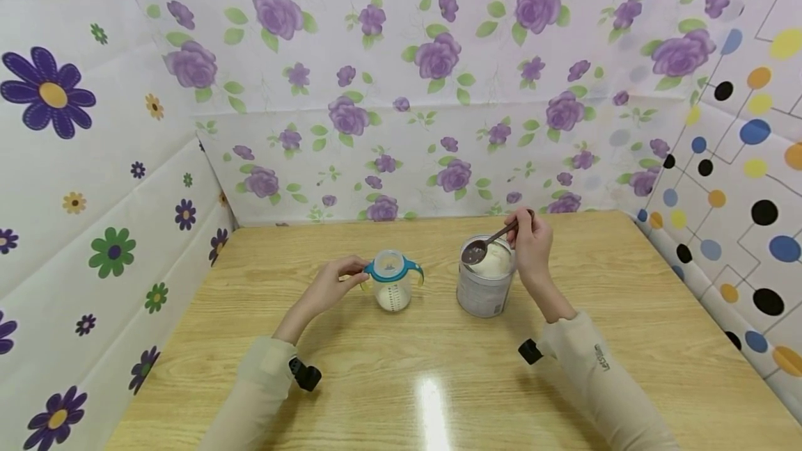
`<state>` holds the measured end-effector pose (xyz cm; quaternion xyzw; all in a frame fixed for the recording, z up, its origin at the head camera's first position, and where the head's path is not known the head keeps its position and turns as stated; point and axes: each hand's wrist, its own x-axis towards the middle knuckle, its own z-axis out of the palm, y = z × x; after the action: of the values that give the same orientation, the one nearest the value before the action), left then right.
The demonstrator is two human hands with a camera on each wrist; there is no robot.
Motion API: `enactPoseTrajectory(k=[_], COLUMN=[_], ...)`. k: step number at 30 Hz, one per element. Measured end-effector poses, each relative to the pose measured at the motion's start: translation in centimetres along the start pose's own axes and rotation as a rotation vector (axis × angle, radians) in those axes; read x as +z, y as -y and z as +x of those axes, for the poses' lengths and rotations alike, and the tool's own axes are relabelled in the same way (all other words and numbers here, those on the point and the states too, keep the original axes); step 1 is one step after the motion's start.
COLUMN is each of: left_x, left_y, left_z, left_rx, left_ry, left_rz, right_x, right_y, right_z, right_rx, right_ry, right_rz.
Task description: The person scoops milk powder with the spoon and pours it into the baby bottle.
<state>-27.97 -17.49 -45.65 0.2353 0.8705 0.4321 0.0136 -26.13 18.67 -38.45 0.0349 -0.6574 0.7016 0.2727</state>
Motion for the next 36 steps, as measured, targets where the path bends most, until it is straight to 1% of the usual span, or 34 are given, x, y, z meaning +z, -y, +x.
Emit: enactPoseTrajectory(k=[6, 10, 16, 22, 25, 29, 32, 34, 36], left_x=[0.0, 0.0, 0.1, 0.1, 0.1, 0.1, 0.1, -0.1, -0.3], left_y=[-0.2, -0.3, -0.1, 0.0, 0.0, 0.1, -0.1, -0.6, -1.5], left_z=[-0.1, -0.2, -0.2, -0.2, -0.2, -0.1, -0.1, -0.2, -0.4], left_rx=[-0.009, -0.012, -0.01, -0.016, -0.009, 0.002, -0.007, -0.013, -0.014], left_ry=[0.006, 0.006, 0.01, 0.006, 0.002, -0.002, 0.002, 0.01, 0.018], left_rz=[0.0, -0.008, -0.015, -0.02, -0.029, -0.033, -0.023, -0.018, -0.014], right_x=[-0.4, -0.4, -0.5, -0.4, -0.3, -0.2, -0.1, -0.1, -0.1], right_y=[-1.7, -2.2, -2.6, -2.7, -2.5, -2.3, -2.3, -2.3, -2.3], right_z=[0.7, 0.8, 0.6, 0.6, 0.6, 0.5, 0.5, 0.5, 0.6], right_rx=[0.019, -0.013, -0.137, -0.319, -0.378, -0.411, -0.439, -0.47, -0.512], right_ry=[-0.058, -0.089, -0.134, -0.156, -0.154, -0.161, -0.172, -0.182, -0.191], right_rz=[-0.098, -0.181, -0.339, -0.489, -0.524, -0.553, -0.576, -0.596, -0.627])
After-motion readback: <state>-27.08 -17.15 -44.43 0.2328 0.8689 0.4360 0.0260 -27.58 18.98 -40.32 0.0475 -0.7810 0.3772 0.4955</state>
